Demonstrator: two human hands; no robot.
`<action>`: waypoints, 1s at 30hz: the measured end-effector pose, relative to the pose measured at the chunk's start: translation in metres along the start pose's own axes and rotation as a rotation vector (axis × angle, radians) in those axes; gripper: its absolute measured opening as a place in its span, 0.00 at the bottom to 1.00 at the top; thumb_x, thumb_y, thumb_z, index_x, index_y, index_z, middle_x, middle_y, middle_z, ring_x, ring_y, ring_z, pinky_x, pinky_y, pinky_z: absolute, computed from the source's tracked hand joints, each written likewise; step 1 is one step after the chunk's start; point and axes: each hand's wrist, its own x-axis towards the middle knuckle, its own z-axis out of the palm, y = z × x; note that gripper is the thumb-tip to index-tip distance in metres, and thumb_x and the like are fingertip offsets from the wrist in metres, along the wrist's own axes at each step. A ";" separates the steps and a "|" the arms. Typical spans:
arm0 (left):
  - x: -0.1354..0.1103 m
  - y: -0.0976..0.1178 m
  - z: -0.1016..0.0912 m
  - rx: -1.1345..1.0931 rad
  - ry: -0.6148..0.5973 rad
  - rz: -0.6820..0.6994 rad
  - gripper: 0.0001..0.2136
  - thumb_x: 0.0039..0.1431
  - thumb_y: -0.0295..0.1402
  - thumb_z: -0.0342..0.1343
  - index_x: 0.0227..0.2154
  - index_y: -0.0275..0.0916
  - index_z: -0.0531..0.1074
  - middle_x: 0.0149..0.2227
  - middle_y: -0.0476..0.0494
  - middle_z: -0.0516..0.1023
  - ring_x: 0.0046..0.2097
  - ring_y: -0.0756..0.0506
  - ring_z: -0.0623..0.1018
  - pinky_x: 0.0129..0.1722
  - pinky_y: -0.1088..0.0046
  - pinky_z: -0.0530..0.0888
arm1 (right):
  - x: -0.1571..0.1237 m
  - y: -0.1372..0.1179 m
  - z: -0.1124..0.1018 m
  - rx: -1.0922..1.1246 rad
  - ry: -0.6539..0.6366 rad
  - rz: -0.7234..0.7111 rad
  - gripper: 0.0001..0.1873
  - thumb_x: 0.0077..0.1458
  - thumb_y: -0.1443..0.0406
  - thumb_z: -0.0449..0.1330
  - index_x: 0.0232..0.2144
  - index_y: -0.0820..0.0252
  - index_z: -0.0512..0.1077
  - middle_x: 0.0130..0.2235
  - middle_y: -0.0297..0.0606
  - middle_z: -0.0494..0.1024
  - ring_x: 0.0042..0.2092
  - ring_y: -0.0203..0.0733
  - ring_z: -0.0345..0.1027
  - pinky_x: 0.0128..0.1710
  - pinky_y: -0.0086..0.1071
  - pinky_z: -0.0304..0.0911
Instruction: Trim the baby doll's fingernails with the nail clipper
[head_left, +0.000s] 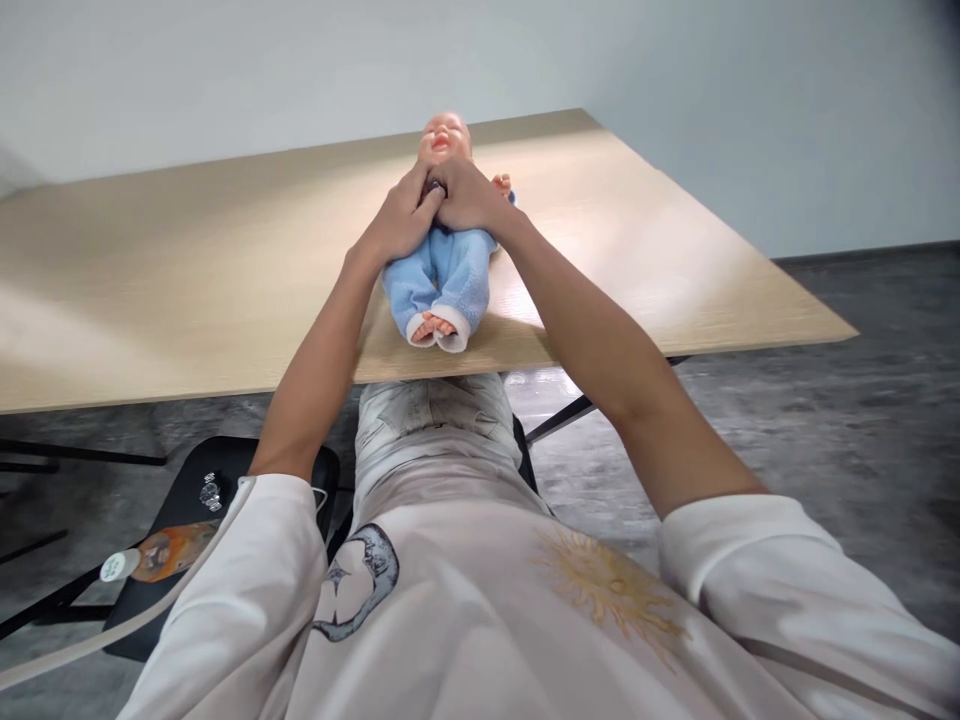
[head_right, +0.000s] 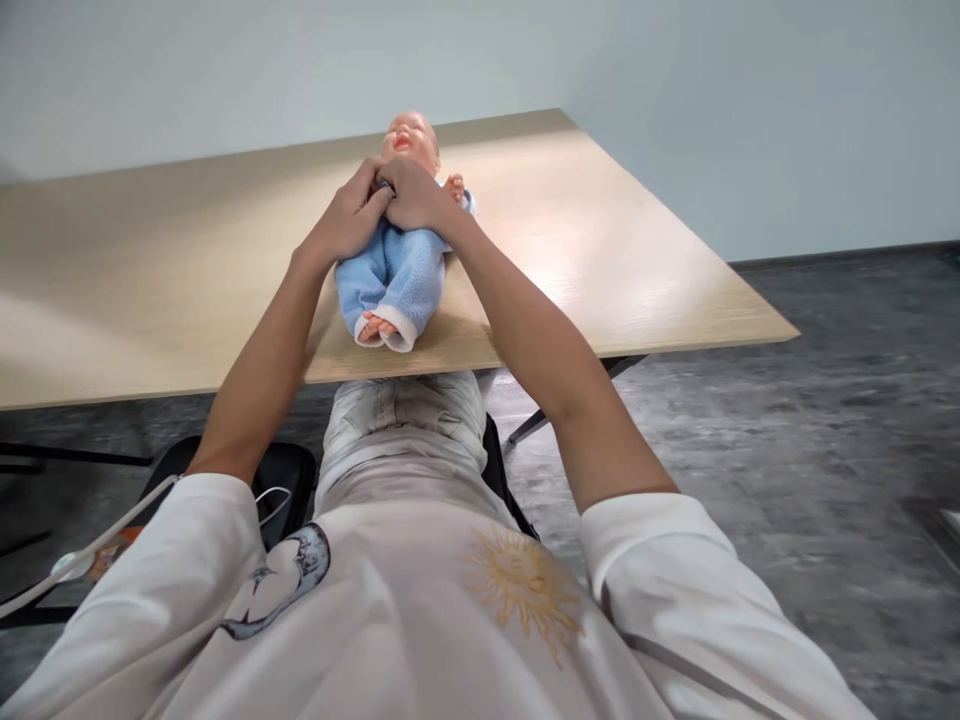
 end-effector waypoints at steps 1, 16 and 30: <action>0.000 -0.001 0.000 0.003 0.007 0.004 0.14 0.72 0.46 0.55 0.55 0.50 0.74 0.55 0.37 0.84 0.58 0.29 0.81 0.67 0.44 0.75 | 0.001 0.000 0.000 0.004 0.002 -0.014 0.16 0.49 0.60 0.65 0.23 0.49 0.59 0.26 0.37 0.69 0.41 0.46 0.69 0.49 0.47 0.68; 0.000 -0.002 -0.004 -0.021 -0.013 -0.022 0.20 0.73 0.57 0.53 0.57 0.56 0.77 0.49 0.40 0.87 0.65 0.27 0.77 0.70 0.37 0.73 | -0.001 -0.004 0.000 0.011 0.011 -0.044 0.16 0.50 0.75 0.61 0.25 0.51 0.59 0.29 0.33 0.68 0.38 0.39 0.63 0.46 0.40 0.66; -0.006 0.016 -0.004 0.042 -0.060 -0.097 0.30 0.74 0.65 0.47 0.64 0.52 0.73 0.54 0.44 0.86 0.67 0.30 0.72 0.70 0.45 0.66 | 0.002 -0.002 0.000 0.011 -0.003 0.001 0.12 0.52 0.59 0.71 0.27 0.50 0.69 0.30 0.44 0.78 0.45 0.61 0.76 0.46 0.53 0.70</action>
